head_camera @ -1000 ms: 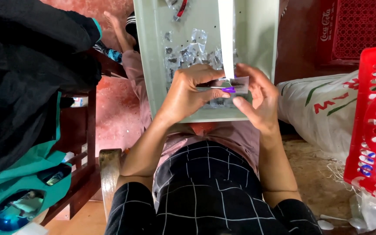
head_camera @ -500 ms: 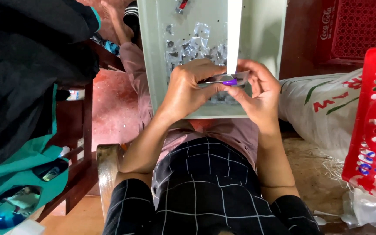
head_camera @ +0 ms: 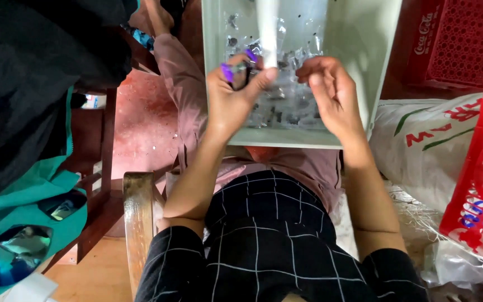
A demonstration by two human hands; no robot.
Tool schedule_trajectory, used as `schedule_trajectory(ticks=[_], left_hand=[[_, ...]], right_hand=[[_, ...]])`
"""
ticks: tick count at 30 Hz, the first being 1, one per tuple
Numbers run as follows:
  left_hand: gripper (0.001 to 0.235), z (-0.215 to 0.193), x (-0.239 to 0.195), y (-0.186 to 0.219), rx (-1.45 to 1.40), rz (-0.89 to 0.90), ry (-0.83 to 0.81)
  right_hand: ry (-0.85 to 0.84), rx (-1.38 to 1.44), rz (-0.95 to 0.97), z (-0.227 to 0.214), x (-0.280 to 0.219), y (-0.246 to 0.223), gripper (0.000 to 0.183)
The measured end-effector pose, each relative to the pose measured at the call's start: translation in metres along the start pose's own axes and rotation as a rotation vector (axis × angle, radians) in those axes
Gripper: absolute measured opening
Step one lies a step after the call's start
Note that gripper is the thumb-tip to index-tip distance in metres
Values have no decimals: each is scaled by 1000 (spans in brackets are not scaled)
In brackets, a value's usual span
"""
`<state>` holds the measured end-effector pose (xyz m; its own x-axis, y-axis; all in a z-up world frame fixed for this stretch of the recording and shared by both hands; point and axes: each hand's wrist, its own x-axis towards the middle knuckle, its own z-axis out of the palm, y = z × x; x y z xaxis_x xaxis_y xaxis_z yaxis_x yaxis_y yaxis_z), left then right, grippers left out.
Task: Assembling small electronic components by connecting purple connectors to white strips in a workshop setting.
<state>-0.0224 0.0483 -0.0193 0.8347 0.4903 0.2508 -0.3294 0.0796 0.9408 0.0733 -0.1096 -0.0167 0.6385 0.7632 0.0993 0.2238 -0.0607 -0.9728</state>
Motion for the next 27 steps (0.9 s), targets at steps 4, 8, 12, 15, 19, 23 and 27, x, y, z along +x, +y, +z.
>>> schedule_trajectory(ticks=[4, 8, 12, 15, 19, 23, 27], left_hand=[[17, -20, 1, 19, 58, -73, 198], [16, -29, -7, 23, 124, -82, 223], [16, -36, -13, 24, 118, -93, 240], [16, -44, -17, 26, 118, -95, 232], [12, -52, -21, 27, 103, -145, 213], [16, -47, -20, 24, 119, -162, 167], [13, -32, -14, 23, 124, -60, 32]], right_hand=[[-451, -569, 332, 0, 21, 19, 15], [-786, -898, 290, 20, 27, 37, 29], [-951, -1129, 254, 24, 28, 67, 29], [-849, -1029, 178, 17, 37, 42, 18], [-393, -628, 345, -2, 49, -11, 18], [-191, -454, 199, -32, 37, 2, 17], [-79, -359, 190, -35, 24, -15, 9]])
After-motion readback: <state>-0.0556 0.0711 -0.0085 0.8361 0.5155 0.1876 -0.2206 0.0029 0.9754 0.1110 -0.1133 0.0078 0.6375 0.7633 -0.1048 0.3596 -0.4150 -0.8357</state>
